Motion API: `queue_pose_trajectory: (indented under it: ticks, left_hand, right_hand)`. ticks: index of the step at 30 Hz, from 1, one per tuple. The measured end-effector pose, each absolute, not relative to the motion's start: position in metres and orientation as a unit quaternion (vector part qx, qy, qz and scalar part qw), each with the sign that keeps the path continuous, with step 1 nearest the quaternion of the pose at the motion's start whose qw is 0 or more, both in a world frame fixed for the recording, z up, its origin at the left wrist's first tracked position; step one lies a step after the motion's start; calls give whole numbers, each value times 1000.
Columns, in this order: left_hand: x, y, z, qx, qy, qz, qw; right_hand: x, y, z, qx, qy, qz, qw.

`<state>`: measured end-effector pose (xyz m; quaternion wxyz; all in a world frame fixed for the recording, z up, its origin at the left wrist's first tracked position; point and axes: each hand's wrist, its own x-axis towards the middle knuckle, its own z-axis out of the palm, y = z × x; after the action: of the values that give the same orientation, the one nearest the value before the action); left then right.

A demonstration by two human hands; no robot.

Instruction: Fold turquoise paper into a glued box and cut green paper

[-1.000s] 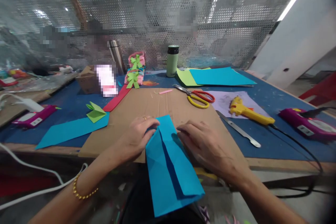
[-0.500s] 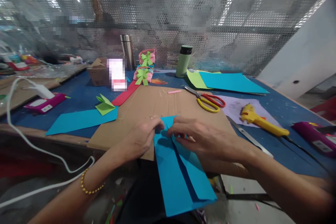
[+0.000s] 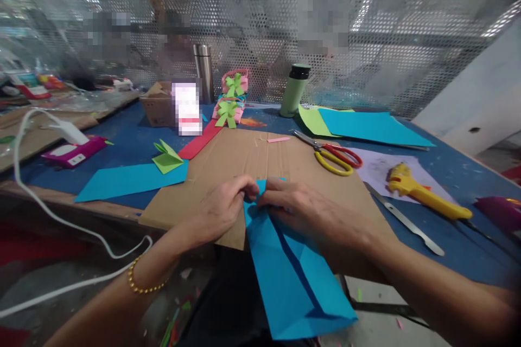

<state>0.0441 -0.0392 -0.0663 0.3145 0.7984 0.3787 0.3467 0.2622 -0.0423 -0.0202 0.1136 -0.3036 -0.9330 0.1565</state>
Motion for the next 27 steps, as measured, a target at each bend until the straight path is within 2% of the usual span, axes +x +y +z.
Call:
queue_pose_trajectory:
  ticks: [4, 11, 22, 27]
  left_hand:
    - [44, -39, -65, 794, 379, 342, 329]
    - [43, -36, -64, 810, 362, 358, 291]
    - [40, -34, -50, 784, 370, 349, 355]
    - [32, -38, -51, 779, 371, 365, 350]
  right_hand:
    - [257, -43, -23, -313, -926, 159, 136]
    - [254, -42, -31, -331, -918, 158, 150]
    - [249, -46, -34, -344, -920, 116, 145]
    - [249, -47, -31, -358, -912, 153, 133]
